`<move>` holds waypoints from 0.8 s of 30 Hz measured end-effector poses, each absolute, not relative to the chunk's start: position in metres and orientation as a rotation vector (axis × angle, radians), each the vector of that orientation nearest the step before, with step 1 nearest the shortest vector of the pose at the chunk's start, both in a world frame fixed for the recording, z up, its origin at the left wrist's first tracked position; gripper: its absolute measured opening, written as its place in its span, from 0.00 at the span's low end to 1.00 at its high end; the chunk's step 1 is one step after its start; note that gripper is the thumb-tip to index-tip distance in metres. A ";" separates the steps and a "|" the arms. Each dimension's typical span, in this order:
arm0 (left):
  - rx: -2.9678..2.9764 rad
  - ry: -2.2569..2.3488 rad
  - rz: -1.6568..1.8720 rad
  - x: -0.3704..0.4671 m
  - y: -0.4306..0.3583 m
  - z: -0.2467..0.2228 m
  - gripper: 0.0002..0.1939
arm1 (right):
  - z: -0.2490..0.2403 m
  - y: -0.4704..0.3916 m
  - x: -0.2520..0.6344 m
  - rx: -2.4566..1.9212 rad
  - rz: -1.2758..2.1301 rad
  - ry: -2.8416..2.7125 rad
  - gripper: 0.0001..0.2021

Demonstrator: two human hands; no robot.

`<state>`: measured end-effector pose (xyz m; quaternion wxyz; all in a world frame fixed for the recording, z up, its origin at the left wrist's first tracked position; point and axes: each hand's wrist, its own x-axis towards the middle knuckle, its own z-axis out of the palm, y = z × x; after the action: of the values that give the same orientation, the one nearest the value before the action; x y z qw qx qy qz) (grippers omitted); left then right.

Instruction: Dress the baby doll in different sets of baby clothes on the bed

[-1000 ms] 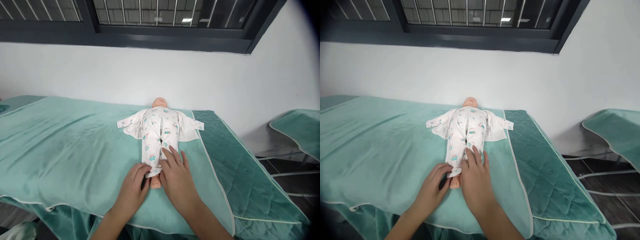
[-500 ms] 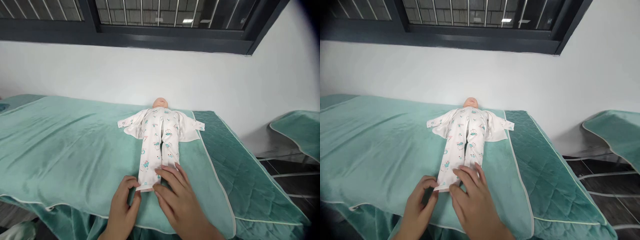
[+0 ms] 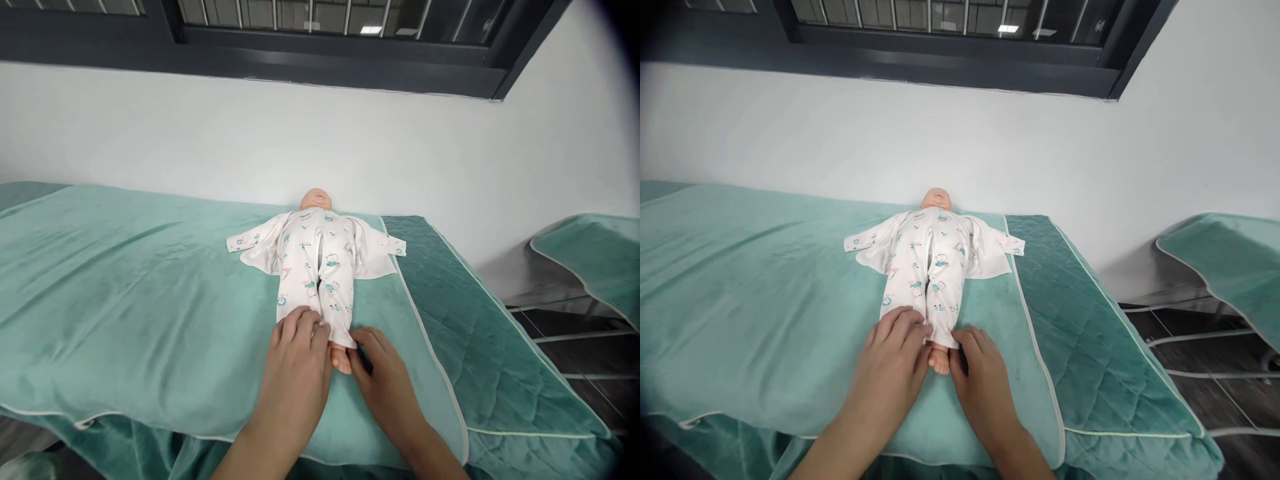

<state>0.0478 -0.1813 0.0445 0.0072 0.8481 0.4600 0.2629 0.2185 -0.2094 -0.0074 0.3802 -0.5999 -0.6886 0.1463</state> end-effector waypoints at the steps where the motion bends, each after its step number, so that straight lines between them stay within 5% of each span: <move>1: 2.652 1.467 0.794 0.050 -0.180 0.045 0.11 | -0.005 -0.210 0.219 -1.486 0.405 -1.737 0.07; 13: 2.460 1.249 1.026 0.044 -0.188 0.046 0.06 | 0.024 -0.225 0.230 -1.305 0.522 -1.668 0.09; 24: 2.614 1.098 1.004 0.030 -0.215 0.034 0.07 | 0.000 -0.254 0.246 -1.369 0.443 -1.903 0.15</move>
<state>0.0296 -0.2153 0.0344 0.0668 0.8672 0.3642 0.3330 0.2457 -0.2535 0.0000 0.3690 -0.5335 -0.7413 0.1726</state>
